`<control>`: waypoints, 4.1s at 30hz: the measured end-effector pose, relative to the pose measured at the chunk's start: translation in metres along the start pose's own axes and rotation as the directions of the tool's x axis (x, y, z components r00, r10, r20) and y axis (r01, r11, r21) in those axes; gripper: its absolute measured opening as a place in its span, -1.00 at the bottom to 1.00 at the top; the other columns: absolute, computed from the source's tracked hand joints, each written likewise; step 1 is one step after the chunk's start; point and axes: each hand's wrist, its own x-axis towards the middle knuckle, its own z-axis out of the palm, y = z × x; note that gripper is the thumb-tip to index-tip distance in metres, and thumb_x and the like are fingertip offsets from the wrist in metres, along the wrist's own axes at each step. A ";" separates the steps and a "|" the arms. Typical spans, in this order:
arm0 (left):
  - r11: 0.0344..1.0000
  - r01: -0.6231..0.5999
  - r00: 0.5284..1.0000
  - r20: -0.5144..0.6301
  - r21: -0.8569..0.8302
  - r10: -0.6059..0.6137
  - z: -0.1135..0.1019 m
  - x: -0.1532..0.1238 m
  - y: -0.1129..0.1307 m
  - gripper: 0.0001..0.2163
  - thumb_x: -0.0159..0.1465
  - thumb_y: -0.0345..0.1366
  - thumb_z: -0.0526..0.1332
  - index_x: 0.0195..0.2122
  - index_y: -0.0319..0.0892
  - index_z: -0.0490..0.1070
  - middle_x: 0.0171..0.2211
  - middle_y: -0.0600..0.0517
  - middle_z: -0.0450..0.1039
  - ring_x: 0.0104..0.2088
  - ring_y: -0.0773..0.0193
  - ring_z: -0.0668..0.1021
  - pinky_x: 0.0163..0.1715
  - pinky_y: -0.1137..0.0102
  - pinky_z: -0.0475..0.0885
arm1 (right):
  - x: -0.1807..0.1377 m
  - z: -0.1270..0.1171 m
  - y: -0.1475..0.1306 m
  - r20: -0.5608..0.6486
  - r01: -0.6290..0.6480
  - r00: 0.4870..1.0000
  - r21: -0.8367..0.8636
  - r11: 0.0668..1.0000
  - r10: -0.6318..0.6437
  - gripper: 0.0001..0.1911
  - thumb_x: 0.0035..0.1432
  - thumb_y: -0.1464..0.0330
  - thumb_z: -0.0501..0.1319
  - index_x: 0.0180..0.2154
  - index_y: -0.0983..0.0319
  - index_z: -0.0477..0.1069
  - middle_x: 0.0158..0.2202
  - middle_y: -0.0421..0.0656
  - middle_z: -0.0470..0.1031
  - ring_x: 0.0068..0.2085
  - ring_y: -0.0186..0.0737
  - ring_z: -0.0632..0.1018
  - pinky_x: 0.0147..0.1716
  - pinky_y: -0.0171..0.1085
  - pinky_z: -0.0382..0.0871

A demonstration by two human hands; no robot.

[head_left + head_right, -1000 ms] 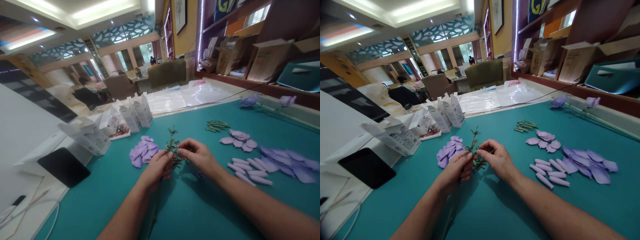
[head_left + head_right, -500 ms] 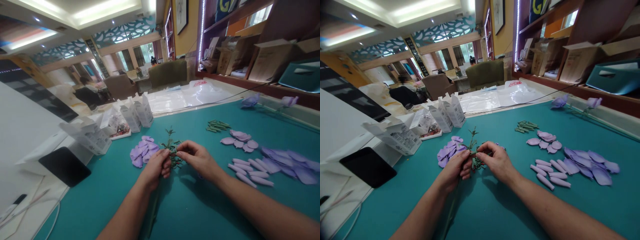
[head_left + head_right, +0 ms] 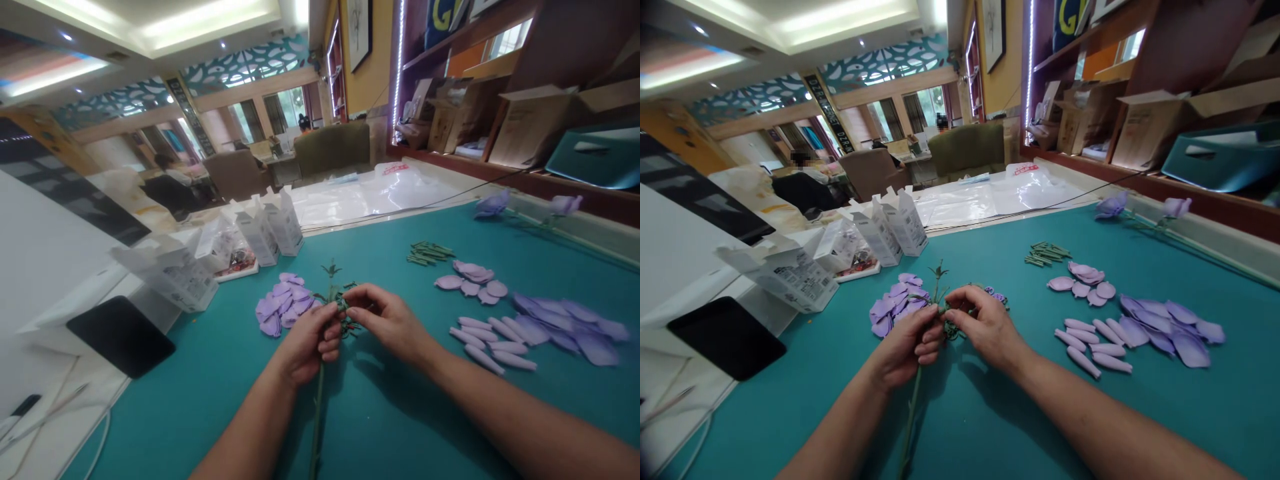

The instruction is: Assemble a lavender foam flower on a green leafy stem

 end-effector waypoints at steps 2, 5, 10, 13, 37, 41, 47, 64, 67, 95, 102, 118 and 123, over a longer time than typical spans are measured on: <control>1.000 -0.007 1.000 0.009 -0.004 0.007 -0.001 0.000 -0.001 -0.74 0.12 -0.17 0.32 -0.43 -0.22 0.29 -0.73 0.27 0.10 -0.76 0.58 0.05 -0.78 0.64 0.01 | 0.000 0.000 0.001 -0.001 0.010 1.000 -0.012 1.000 -0.010 -0.76 0.03 0.26 0.27 -0.23 0.20 0.47 -0.30 -0.14 0.50 -0.26 -0.18 0.50 -0.25 -0.19 0.41; 0.999 -0.031 0.999 0.009 -0.012 0.031 0.000 0.001 -0.002 -0.69 0.07 -0.17 0.37 -0.47 -0.20 0.24 -0.72 0.27 0.11 -0.75 0.59 0.07 -0.78 0.64 0.02 | 0.000 0.000 0.001 0.001 0.029 1.000 -0.039 0.999 -0.029 -0.75 0.03 0.27 0.27 -0.21 0.19 0.47 -0.28 -0.13 0.49 -0.26 -0.19 0.48 -0.26 -0.20 0.40; 0.999 -0.036 0.999 0.036 -0.021 0.037 0.001 0.000 -0.001 -0.71 0.10 -0.19 0.36 -0.47 -0.20 0.24 -0.72 0.26 0.13 -0.75 0.59 0.06 -0.78 0.65 0.01 | -0.001 0.001 0.000 0.009 0.022 1.000 -0.010 1.000 -0.021 -0.74 0.03 0.24 0.28 -0.21 0.19 0.46 -0.32 -0.15 0.47 -0.29 -0.21 0.47 -0.31 -0.24 0.39; 1.000 0.002 0.997 0.082 -0.029 0.000 0.000 -0.001 0.000 -0.77 0.14 -0.20 0.30 -0.44 -0.23 0.30 -0.73 0.26 0.11 -0.76 0.58 0.04 -0.79 0.64 0.00 | 0.000 -0.001 -0.002 -0.026 -0.011 1.000 0.018 1.000 0.011 -0.75 0.09 0.20 0.23 -0.23 0.19 0.45 -0.35 -0.17 0.48 -0.31 -0.23 0.47 -0.31 -0.25 0.38; 0.966 0.206 0.967 0.185 -0.157 -0.176 0.004 -0.008 0.004 -0.54 0.40 -0.15 -0.11 -0.54 -0.28 0.34 -0.73 0.20 0.03 -0.76 0.54 -0.04 -0.80 0.63 -0.03 | 0.003 -0.014 -0.005 -0.064 0.237 0.962 -0.293 0.926 -0.266 -0.92 0.16 0.40 0.16 -0.33 0.19 0.42 -0.39 -0.20 0.35 -0.38 -0.27 0.41 -0.37 -0.27 0.30; 0.979 0.154 0.976 0.176 -0.137 -0.129 0.004 -0.007 0.006 -0.65 0.35 -0.18 0.02 -0.51 -0.26 0.34 -0.69 0.19 0.07 -0.76 0.55 0.00 -0.79 0.62 -0.03 | 0.002 -0.014 -0.008 -0.067 0.243 0.958 -0.330 0.912 -0.279 -0.93 0.17 0.39 0.17 -0.34 0.18 0.43 -0.36 -0.18 0.36 -0.36 -0.26 0.41 -0.35 -0.26 0.30; 0.981 0.129 0.981 0.162 -0.143 -0.105 0.004 -0.006 0.008 -0.71 0.29 -0.23 0.06 -0.54 -0.25 0.30 -0.70 0.20 0.06 -0.77 0.56 -0.02 -0.79 0.62 -0.09 | 0.002 -0.013 -0.008 -0.037 0.262 0.956 -0.336 0.905 -0.290 -0.93 0.16 0.41 0.16 -0.37 0.18 0.40 -0.36 -0.17 0.39 -0.32 -0.22 0.42 -0.31 -0.24 0.29; 0.973 0.097 0.985 0.158 -0.209 -0.064 -0.003 -0.006 0.010 -0.84 0.19 -0.31 0.11 -0.49 -0.25 0.34 -0.70 0.20 0.10 -0.77 0.56 0.00 -0.79 0.62 -0.09 | 0.000 -0.007 -0.008 -0.007 0.221 0.972 -0.301 0.928 -0.234 -0.86 0.23 0.34 0.10 -0.29 0.17 0.43 -0.33 -0.14 0.46 -0.28 -0.19 0.47 -0.26 -0.22 0.33; 0.972 0.096 0.984 0.170 -0.214 -0.060 -0.005 -0.006 0.009 -0.85 0.20 -0.30 0.11 -0.46 -0.25 0.35 -0.70 0.20 0.10 -0.77 0.56 -0.01 -0.79 0.62 -0.10 | 0.001 -0.009 -0.005 -0.034 0.205 0.974 -0.279 0.938 -0.223 -0.79 0.28 0.30 0.05 -0.25 0.16 0.45 -0.29 -0.13 0.50 -0.23 -0.17 0.49 -0.21 -0.21 0.34; 0.983 -0.073 0.990 0.110 -0.169 0.092 -0.004 -0.004 0.012 -0.76 0.27 -0.21 0.20 -0.46 -0.26 0.36 -0.66 0.20 0.11 -0.75 0.57 0.08 -0.78 0.64 0.08 | 0.011 -0.024 -0.021 -0.026 0.253 0.958 -0.398 0.882 -0.286 -0.80 0.24 0.37 0.09 -0.28 0.20 0.49 -0.32 -0.14 0.52 -0.27 -0.23 0.50 -0.24 -0.26 0.35; 0.981 -0.118 0.982 0.126 -0.152 0.138 -0.003 -0.009 0.014 -0.75 0.25 -0.22 0.24 -0.50 -0.26 0.34 -0.65 0.20 0.11 -0.73 0.57 0.10 -0.77 0.64 0.12 | 0.001 -0.079 -0.058 0.003 0.145 0.983 -0.629 0.764 -0.184 -0.81 0.23 0.40 0.10 -0.26 0.19 0.50 -0.26 -0.14 0.57 -0.23 -0.20 0.53 -0.23 -0.24 0.35; 0.967 -0.153 0.978 0.113 -0.202 0.178 -0.010 -0.001 0.012 -0.74 0.30 -0.22 0.18 -0.48 -0.27 0.35 -0.67 0.19 0.14 -0.75 0.55 0.13 -0.78 0.62 0.12 | -0.081 -0.118 -0.032 -0.101 -0.128 0.957 -0.988 0.086 0.271 -0.83 0.13 0.34 0.17 -0.39 0.23 0.52 -0.29 -0.04 0.57 -0.28 -0.10 0.54 -0.48 -0.29 0.10; 0.967 -0.141 0.976 0.132 -0.211 0.171 -0.012 -0.001 0.011 -0.73 0.30 -0.20 0.19 -0.48 -0.26 0.33 -0.66 0.20 0.13 -0.74 0.55 0.12 -0.77 0.62 0.10 | -0.089 -0.109 -0.025 -0.111 -0.122 0.959 -0.992 0.027 0.260 -0.80 0.17 0.33 0.13 -0.38 0.24 0.49 -0.25 0.00 0.54 -0.26 -0.06 0.53 -0.45 -0.27 0.14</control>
